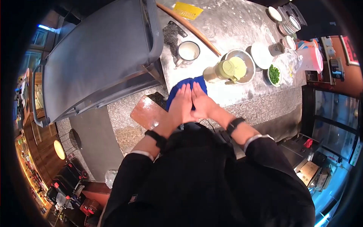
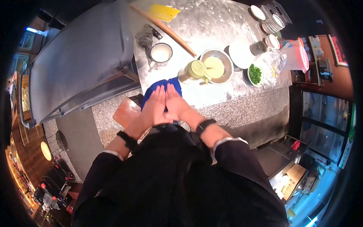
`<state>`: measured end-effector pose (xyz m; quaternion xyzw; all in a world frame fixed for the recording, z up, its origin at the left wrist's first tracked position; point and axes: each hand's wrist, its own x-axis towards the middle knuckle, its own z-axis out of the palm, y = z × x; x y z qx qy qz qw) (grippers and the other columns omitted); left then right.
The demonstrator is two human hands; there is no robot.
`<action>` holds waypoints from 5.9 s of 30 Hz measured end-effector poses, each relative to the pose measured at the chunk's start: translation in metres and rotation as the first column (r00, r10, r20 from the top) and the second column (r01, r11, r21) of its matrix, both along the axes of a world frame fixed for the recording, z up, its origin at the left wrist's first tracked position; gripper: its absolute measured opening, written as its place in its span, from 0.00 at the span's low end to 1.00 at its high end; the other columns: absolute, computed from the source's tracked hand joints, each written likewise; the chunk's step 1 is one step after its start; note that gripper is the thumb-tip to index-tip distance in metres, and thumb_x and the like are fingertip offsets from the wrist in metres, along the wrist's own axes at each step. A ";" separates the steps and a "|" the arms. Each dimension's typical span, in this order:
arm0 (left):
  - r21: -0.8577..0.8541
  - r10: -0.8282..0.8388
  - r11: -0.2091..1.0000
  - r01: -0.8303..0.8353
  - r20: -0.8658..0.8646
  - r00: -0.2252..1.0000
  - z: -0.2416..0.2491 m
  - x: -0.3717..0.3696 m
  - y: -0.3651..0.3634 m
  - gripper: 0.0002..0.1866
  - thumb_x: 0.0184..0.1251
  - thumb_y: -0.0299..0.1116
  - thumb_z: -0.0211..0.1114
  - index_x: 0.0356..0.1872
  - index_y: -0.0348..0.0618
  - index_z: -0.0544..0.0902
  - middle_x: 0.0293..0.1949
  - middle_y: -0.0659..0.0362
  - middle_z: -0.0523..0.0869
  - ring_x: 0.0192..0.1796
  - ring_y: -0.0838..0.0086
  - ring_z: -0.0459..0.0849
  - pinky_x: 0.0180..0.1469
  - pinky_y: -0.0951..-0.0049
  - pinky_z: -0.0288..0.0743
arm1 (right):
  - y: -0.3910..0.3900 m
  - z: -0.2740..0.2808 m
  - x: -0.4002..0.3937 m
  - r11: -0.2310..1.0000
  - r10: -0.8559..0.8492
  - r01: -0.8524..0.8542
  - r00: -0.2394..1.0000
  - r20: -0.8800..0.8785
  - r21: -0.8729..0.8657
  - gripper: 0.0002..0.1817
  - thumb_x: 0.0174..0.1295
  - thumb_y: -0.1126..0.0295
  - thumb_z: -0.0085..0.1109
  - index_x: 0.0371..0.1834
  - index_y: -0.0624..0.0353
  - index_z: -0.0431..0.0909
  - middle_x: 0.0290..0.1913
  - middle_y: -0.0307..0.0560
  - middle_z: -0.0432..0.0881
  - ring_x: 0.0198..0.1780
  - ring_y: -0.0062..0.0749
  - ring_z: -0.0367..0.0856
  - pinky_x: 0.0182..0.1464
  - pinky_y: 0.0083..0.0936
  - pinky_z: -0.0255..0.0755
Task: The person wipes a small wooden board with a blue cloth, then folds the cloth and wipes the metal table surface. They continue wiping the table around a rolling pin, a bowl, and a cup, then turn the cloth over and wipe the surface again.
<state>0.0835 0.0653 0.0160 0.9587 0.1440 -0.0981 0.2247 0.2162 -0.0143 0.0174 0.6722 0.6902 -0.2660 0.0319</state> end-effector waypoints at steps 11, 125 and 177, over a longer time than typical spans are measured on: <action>0.042 0.127 0.990 -0.136 0.170 0.977 -0.036 0.016 0.030 0.50 0.49 0.54 0.61 0.65 0.19 0.62 0.70 0.34 0.59 0.75 0.46 0.56 0.76 0.56 0.48 | 0.039 -0.004 0.011 0.993 -0.115 0.116 0.992 0.051 -0.009 0.46 0.47 0.60 0.56 0.65 0.86 0.55 0.69 0.85 0.50 0.75 0.69 0.44 0.77 0.39 0.43; -0.028 -0.093 0.996 0.089 -0.150 0.984 -0.004 0.016 0.030 0.48 0.54 0.55 0.59 0.71 0.30 0.59 0.75 0.46 0.56 0.78 0.58 0.50 0.77 0.61 0.42 | 0.017 0.013 0.009 0.958 -0.276 0.284 0.952 -0.132 0.046 0.45 0.47 0.54 0.61 0.60 0.85 0.65 0.68 0.80 0.58 0.71 0.62 0.60 0.72 0.34 0.58; 0.060 -0.043 0.997 0.044 -0.005 0.999 -0.011 -0.005 -0.007 0.44 0.55 0.52 0.57 0.68 0.29 0.64 0.71 0.43 0.63 0.76 0.55 0.56 0.75 0.57 0.51 | -0.012 0.010 -0.007 0.975 -0.219 0.221 0.973 -0.080 0.015 0.46 0.48 0.54 0.61 0.63 0.84 0.61 0.69 0.78 0.57 0.70 0.62 0.61 0.72 0.35 0.58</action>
